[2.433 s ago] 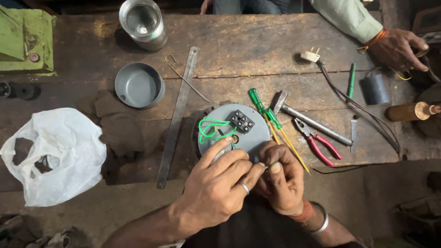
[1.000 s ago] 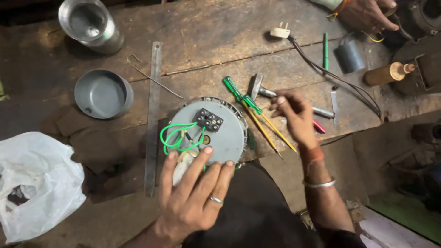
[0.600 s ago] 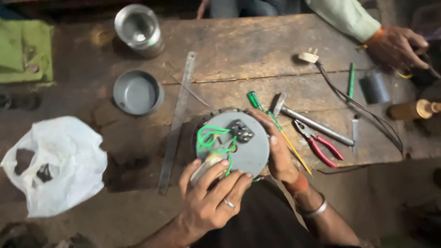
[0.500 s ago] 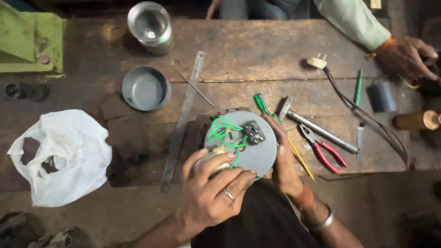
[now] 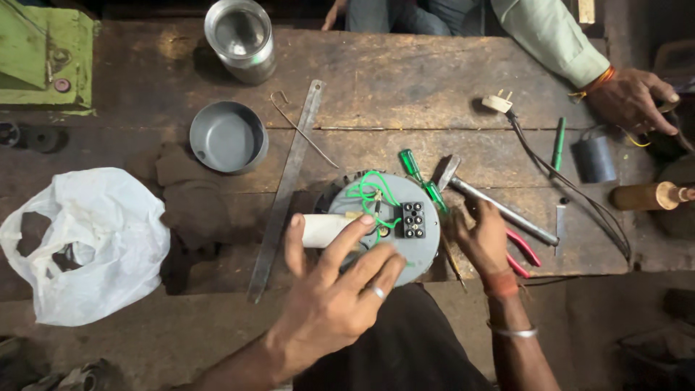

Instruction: The person works on a circular electrical component with green wires, using pliers to strip wire ends and a screwdriver to tighten terminal screws. They repeatedly adjust the wires and secure connections on the component while seated at a cluttered workbench.

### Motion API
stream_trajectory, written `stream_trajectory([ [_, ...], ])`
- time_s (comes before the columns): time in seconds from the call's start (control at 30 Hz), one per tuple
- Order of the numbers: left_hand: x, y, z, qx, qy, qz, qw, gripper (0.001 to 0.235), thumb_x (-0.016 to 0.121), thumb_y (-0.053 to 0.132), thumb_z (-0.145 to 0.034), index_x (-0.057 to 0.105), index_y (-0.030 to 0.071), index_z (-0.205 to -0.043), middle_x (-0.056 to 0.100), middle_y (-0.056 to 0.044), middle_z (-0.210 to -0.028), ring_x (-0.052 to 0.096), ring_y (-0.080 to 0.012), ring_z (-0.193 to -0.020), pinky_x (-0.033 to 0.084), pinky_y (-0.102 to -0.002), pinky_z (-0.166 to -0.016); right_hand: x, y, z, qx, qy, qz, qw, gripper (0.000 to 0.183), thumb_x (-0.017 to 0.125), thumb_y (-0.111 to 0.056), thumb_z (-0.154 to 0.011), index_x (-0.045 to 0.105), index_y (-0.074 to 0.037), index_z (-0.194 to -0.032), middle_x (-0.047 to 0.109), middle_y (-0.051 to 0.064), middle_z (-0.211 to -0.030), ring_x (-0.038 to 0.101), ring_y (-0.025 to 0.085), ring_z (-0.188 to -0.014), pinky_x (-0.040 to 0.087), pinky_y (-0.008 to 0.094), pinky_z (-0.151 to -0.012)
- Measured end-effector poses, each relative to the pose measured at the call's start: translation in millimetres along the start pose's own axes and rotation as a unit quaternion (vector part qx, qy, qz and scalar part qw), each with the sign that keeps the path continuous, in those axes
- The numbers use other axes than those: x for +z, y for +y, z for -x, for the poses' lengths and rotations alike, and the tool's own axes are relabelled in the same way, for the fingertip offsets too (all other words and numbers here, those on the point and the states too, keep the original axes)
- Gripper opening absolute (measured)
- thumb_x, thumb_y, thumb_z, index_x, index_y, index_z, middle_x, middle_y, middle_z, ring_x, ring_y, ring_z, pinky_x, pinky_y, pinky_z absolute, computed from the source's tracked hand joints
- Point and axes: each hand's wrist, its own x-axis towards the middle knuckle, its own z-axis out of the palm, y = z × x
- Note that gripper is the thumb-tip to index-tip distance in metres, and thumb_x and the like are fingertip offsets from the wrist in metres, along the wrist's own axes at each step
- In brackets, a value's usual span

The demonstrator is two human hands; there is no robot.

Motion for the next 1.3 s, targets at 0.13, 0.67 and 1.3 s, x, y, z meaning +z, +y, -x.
stream_trajectory([
  [0.13,3,1,-4,-0.017,-0.043,0.007,0.999,0.019,0.071,0.018,-0.092,0.075,0.006,-0.105,0.055,-0.013,-0.146,0.042,-0.0389,-0.143,0.029,-0.075,-0.111,13,13,3,-0.03,-0.051,0.028,0.998,0.023,0.069,-0.017,-0.091,0.073,-0.002,-0.109,0.07,0.02,-0.102,0.067,0.039,-0.089,0.054,0.046,-0.078],
  [0.67,3,8,-11,-0.063,-0.052,-0.055,0.995,0.017,0.068,0.018,-0.094,0.073,0.007,-0.107,0.052,-0.011,-0.15,0.045,-0.0349,-0.143,0.038,-0.066,-0.113,15,-5,0,-0.006,-0.192,0.04,0.98,0.039,0.066,-0.011,-0.09,0.066,-0.005,-0.129,0.069,0.021,-0.109,0.067,0.039,-0.102,0.054,0.044,-0.087],
  [1.3,5,23,-16,-0.129,-0.071,-0.06,0.987,0.017,0.068,0.019,-0.094,0.074,0.007,-0.103,0.057,-0.014,-0.146,0.043,-0.0371,-0.146,0.034,-0.068,-0.116,-217,-89,15,-0.144,0.07,-0.34,0.927,0.03,0.066,-0.002,-0.101,0.051,-0.001,-0.127,0.069,0.012,-0.1,0.073,0.019,-0.085,0.06,0.03,-0.072],
])
